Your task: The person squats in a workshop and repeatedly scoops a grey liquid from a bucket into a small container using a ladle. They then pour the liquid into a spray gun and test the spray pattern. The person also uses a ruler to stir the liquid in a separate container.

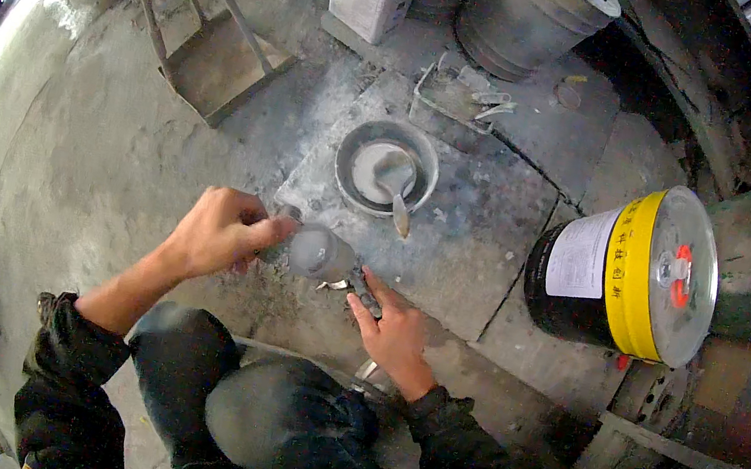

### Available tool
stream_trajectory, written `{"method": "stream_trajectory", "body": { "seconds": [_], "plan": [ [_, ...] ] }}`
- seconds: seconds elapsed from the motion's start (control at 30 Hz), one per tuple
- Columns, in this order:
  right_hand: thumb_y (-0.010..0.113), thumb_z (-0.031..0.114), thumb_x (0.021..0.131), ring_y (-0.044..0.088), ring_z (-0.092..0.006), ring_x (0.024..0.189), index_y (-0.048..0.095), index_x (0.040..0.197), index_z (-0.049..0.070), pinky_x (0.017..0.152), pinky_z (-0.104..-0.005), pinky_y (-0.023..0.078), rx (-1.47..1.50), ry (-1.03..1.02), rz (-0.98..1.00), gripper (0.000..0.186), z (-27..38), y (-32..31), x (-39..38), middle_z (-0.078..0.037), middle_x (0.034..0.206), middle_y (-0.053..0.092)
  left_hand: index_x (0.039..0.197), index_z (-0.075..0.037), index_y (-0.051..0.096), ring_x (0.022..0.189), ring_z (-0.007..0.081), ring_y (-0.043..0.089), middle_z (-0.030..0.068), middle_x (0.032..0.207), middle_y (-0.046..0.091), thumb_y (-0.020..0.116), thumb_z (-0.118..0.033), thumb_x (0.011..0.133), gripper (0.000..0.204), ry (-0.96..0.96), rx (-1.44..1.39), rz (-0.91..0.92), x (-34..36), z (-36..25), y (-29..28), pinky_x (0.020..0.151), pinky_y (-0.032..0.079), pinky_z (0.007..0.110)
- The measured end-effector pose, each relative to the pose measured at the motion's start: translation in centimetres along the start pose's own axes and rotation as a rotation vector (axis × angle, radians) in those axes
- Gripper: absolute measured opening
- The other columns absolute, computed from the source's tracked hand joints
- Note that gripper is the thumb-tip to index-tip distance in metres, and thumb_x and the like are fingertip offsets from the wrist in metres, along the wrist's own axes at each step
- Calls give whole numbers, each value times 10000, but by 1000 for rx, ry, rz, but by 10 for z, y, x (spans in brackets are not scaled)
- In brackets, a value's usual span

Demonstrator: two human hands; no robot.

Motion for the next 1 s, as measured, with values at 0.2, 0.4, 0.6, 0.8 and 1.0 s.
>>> {"method": "stream_trajectory", "body": {
  "seconds": [0.2,0.4,0.6,0.8,1.0],
  "plan": [
    [664,289,879,665,-231,691,600,1237,36,631,-322,512,182,74,-6,444,-11,-19,5,-189,953,686,1064,58,577,691,152,627,82,813,625,650,-232,823,385,38,-486,52,1,42,-14,623,502,285],
    [639,284,912,535,-67,603,579,1256,20,540,-244,445,405,443,111,438,-50,-59,25,-39,762,628,1226,27,475,934,142,599,65,1014,625,753,-24,710,588,144,-669,24,15,87,-1,794,488,294],
    [567,264,930,512,-80,577,586,892,20,494,-234,396,473,473,16,248,-92,-122,92,-10,707,573,1219,-26,500,953,157,583,56,1031,611,789,-62,686,608,152,-591,-21,26,125,10,840,473,300],
    [572,343,915,616,-176,684,607,1063,-32,627,-309,490,-38,435,-58,404,-121,-162,168,-94,851,643,1206,-109,562,1085,205,523,119,1163,540,857,-222,609,675,77,-401,-146,32,169,11,853,475,324],
    [644,380,854,583,-393,1085,488,1343,19,943,-412,440,-608,228,-158,627,-121,-201,210,-246,1109,628,1226,-187,556,1229,285,419,111,1282,458,866,-236,593,707,172,-65,-238,41,170,3,916,445,416]
  ]
}}
Point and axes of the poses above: each hand's wrist, its own x-axis towards the middle knuckle, its own y-axis out of the palm, z = x × y, the point moved 7 cm from there along x, towards the middle knuckle
